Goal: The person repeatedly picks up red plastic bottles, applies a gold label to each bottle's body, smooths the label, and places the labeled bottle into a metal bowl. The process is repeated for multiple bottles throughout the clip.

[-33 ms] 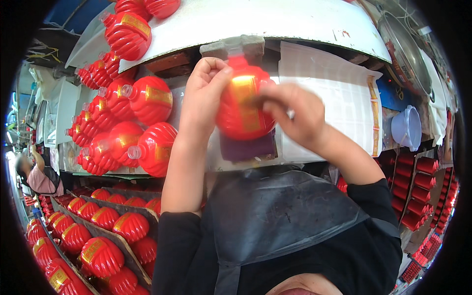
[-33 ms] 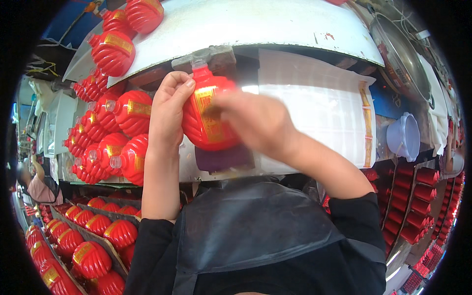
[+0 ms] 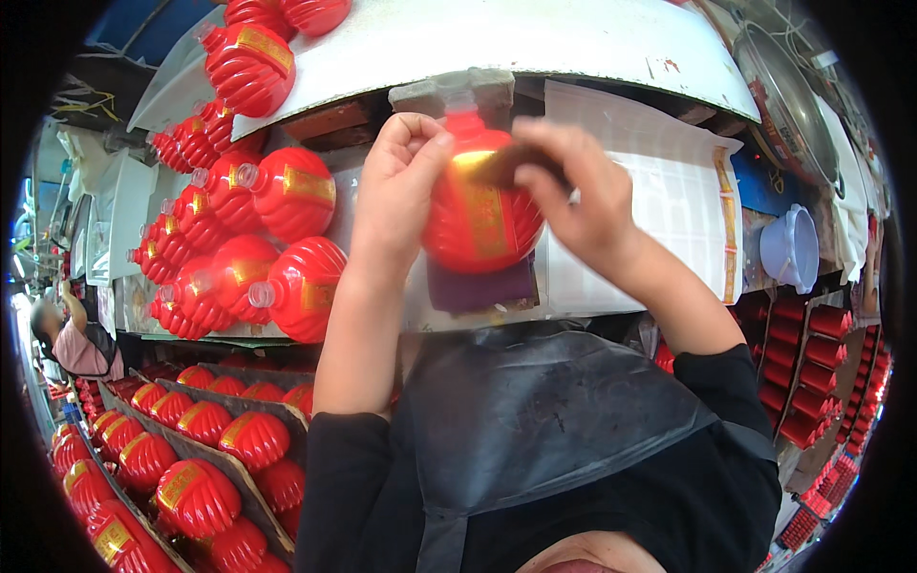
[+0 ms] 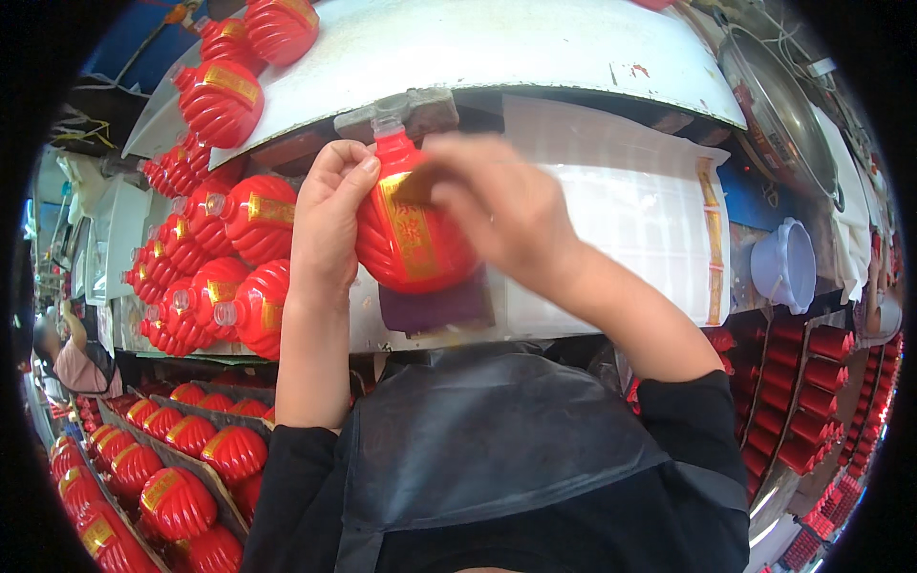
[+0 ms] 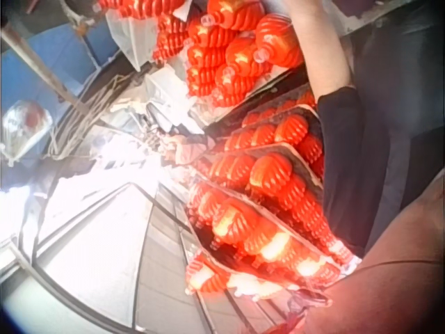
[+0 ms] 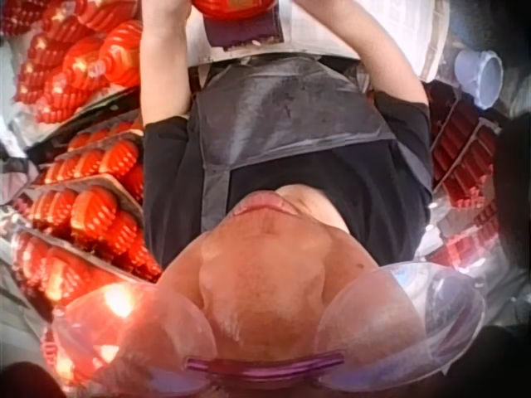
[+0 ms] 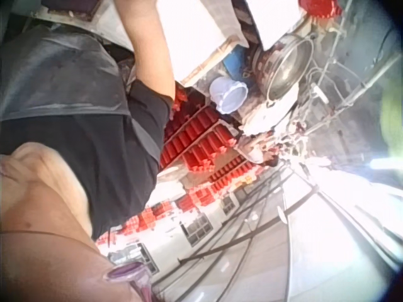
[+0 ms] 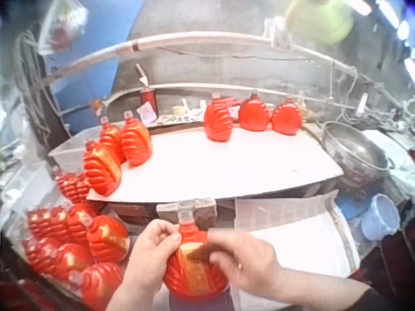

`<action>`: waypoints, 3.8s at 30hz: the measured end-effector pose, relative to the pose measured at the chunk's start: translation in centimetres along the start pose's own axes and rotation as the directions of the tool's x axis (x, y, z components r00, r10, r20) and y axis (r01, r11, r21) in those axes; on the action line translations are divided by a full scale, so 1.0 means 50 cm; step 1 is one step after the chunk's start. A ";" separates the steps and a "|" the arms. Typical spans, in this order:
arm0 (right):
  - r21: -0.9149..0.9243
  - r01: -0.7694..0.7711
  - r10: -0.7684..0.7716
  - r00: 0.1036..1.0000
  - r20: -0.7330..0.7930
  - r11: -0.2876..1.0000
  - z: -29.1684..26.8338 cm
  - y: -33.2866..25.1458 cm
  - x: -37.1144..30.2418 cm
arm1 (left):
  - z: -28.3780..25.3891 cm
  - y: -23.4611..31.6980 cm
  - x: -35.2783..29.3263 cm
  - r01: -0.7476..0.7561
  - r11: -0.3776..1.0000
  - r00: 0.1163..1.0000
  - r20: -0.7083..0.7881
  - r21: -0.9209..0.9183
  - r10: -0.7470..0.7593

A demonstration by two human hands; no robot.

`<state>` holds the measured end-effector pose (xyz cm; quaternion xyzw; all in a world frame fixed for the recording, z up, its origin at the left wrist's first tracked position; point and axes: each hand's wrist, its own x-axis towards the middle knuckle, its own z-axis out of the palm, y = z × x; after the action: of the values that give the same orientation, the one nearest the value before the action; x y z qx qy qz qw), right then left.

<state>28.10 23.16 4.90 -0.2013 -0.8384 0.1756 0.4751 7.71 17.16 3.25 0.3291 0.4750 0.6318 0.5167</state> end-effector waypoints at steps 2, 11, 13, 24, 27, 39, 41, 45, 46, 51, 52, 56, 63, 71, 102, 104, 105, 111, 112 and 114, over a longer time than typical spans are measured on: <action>-0.052 -0.051 0.051 0.999 0.015 0.997 -0.004 0.026 0.036 | 0.006 0.001 -0.016 -0.030 0.999 1.000 -0.002 -0.021 0.030; -0.050 0.098 -0.077 0.944 0.320 0.994 -0.030 -0.006 0.105 | 0.015 0.007 -0.033 -0.097 0.995 0.995 -0.002 -0.035 0.097; -0.101 0.121 -0.081 0.939 0.336 0.988 -0.023 -0.007 0.114 | 0.015 0.009 -0.035 -0.091 0.996 0.996 -0.008 -0.012 0.091; -0.231 0.285 -0.185 0.908 0.375 0.930 -0.019 -0.016 0.136 | 0.024 0.020 -0.044 -0.104 0.995 0.994 -0.013 0.013 0.104; -0.199 0.350 -0.274 0.904 0.329 0.915 -0.022 -0.003 0.117 | 0.021 0.032 -0.028 -0.073 0.997 0.997 0.012 0.039 0.072; 0.153 0.274 -0.308 0.909 0.283 0.950 -0.016 -0.033 -0.107 | -0.007 0.040 0.038 0.086 0.996 0.996 0.018 -0.036 -0.085; 0.235 -0.009 -0.047 0.972 0.231 0.972 -0.017 -0.033 -0.097 | -0.003 0.039 0.028 0.051 0.997 0.998 -0.028 -0.052 -0.052; 0.205 -0.221 0.202 0.973 0.113 0.953 -0.015 -0.041 -0.027 | 0.016 0.038 0.004 -0.007 0.998 0.996 -0.089 -0.054 0.002; 0.163 -0.217 0.207 0.975 0.080 0.962 -0.012 -0.039 -0.003 | 0.022 0.037 -0.003 -0.022 0.997 0.996 -0.090 -0.068 0.015; 0.137 -0.404 0.409 0.912 -0.015 0.905 -0.017 -0.040 0.059 | 0.041 0.034 -0.033 -0.100 0.995 0.988 -0.119 -0.001 0.099; 0.134 -0.299 0.302 0.953 0.002 0.945 -0.020 -0.046 0.055 | 0.045 0.033 -0.036 -0.114 0.994 0.986 -0.121 0.003 0.113; 0.058 -0.303 0.301 0.952 0.050 0.951 -0.029 -0.056 0.033 | 0.059 0.029 -0.050 -0.151 0.988 0.981 -0.119 0.021 0.153; -0.101 0.221 -0.229 0.970 -0.085 0.970 -0.013 -0.074 -0.023 | 0.075 0.025 -0.063 -0.179 0.975 0.966 -0.163 0.131 0.199; 0.589 -0.539 0.599 0.793 0.114 0.602 -0.090 -0.022 -0.060 | 0.084 0.116 -0.024 -0.300 0.928 0.925 -0.169 0.218 0.339; -0.901 -0.297 0.115 0.955 -0.274 0.316 -0.402 0.730 0.438 | 0.056 0.205 0.593 -0.206 -0.269 0.451 0.335 0.941 0.827; -0.859 -0.294 0.202 0.953 -0.228 0.420 -0.406 0.747 0.456 | 0.105 0.198 0.632 -0.297 -0.171 0.549 0.315 0.939 0.774; -0.832 -0.297 0.241 0.949 -0.202 0.469 -0.407 0.749 0.460 | 0.129 0.193 0.658 -0.321 -0.088 0.606 0.275 0.943 0.746; -0.849 -0.292 0.422 0.902 -0.092 0.440 -0.421 0.700 0.508 | 0.209 0.174 0.796 -0.334 0.366 0.870 0.134 0.868 0.475; -0.848 -0.311 0.481 0.873 -0.076 0.429 -0.426 0.686 0.511 | 0.215 0.173 0.813 -0.306 0.484 0.910 0.103 0.820 0.401; -0.889 -0.274 0.594 0.805 -0.003 0.367 -0.432 0.661 0.512 | 0.226 0.166 0.837 -0.299 0.625 0.937 0.099 0.721 0.334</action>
<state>40.49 66.64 17.95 -0.5943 -0.7895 -0.1129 0.1033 4.70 60.38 11.66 0.5703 0.6317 0.4794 0.2141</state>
